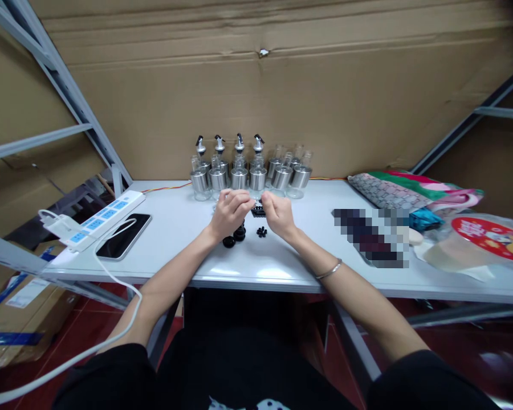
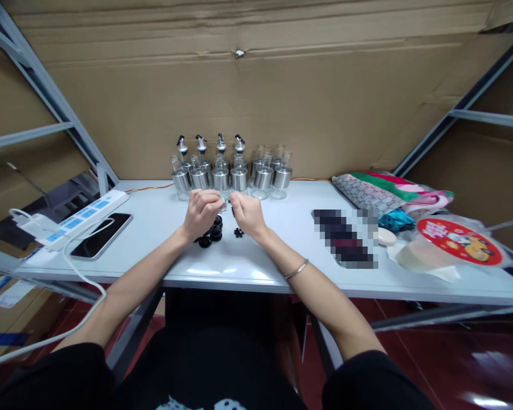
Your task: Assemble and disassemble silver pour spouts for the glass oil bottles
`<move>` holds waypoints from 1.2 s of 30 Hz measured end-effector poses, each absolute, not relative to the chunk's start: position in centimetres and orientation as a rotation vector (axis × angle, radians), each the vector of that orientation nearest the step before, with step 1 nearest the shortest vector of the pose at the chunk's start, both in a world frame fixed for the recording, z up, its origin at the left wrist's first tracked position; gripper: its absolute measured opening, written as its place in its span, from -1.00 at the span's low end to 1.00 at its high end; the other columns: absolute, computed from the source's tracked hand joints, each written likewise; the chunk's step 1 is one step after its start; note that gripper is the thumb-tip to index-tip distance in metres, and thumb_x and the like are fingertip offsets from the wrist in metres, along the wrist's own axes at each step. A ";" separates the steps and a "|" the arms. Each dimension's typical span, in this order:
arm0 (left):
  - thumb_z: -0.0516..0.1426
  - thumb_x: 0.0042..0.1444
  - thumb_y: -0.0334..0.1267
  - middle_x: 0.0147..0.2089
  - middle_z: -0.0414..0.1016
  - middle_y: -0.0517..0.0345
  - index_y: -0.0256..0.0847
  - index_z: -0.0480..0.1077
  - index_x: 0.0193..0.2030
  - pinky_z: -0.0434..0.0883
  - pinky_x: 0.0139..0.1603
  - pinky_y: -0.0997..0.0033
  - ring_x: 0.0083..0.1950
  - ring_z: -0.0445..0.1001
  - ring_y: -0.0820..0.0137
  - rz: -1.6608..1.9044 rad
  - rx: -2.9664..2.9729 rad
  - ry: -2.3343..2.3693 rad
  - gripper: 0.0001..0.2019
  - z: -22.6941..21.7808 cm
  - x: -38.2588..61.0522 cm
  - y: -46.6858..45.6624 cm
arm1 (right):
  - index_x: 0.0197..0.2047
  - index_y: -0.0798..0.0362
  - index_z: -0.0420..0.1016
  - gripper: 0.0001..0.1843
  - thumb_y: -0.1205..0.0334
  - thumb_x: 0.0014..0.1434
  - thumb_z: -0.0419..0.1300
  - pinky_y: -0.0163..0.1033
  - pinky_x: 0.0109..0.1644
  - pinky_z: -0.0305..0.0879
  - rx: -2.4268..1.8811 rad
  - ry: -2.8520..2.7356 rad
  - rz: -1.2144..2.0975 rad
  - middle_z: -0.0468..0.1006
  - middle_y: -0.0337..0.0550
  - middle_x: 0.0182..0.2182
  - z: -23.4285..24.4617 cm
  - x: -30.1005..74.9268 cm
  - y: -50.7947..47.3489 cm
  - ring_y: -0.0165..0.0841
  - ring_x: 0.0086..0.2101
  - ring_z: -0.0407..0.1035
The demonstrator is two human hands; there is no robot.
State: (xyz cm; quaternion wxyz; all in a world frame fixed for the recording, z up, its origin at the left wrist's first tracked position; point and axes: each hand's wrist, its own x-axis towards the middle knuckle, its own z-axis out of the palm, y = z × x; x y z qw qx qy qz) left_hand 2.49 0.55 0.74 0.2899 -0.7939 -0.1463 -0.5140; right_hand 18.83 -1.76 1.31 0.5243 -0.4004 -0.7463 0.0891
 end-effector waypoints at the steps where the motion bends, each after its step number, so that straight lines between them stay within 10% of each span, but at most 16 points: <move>1: 0.05 0.26 -0.39 -0.23 0.47 0.17 -0.14 0.25 -0.13 0.27 -0.08 0.31 -0.07 0.47 0.38 -1.376 -2.148 -0.419 -0.90 0.7 2.3 0.6 | -0.60 -0.01 0.00 -0.35 -0.38 0.21 -0.27 -0.24 -0.43 0.03 -0.977 -1.739 0.353 0.07 -0.30 -0.66 1.4 19.2 -1.5 -0.44 -0.60 0.03; 11: 0.10 0.25 -0.26 -0.26 0.46 0.12 -0.19 0.34 -0.19 0.32 -0.12 0.32 -0.14 0.42 0.36 -1.458 -2.307 -0.554 -0.94 0.3 2.2 1.0 | -0.38 0.13 0.48 -0.61 -0.07 -0.04 0.29 -0.29 -0.40 0.03 -1.097 -1.906 1.525 0.19 -0.38 -0.65 1.4 24.7 0.7 -0.50 -0.54 0.05; 26: 0.08 0.26 -0.26 -0.27 0.42 0.10 -0.22 0.34 -0.20 0.39 -0.16 0.33 -0.19 0.38 0.37 -1.503 -2.434 -0.621 -0.91 0.4 2.2 0.9 | -0.39 0.14 0.39 -0.89 0.26 0.00 0.19 -0.29 -0.38 0.14 -1.272 -2.217 1.350 0.34 -0.33 -0.59 0.5 23.8 0.6 -0.50 -0.56 0.19; 36: 0.08 0.25 -0.27 -0.27 0.41 0.10 -0.21 0.34 -0.20 0.39 -0.16 0.34 -0.18 0.38 0.37 -1.529 -2.445 -0.611 -0.92 0.6 2.1 0.9 | -0.31 0.14 0.40 -0.66 0.17 -0.16 0.33 -0.28 -0.38 0.19 -1.278 -2.203 1.438 0.46 -0.26 -0.51 0.4 25.0 0.9 -0.48 -0.53 0.26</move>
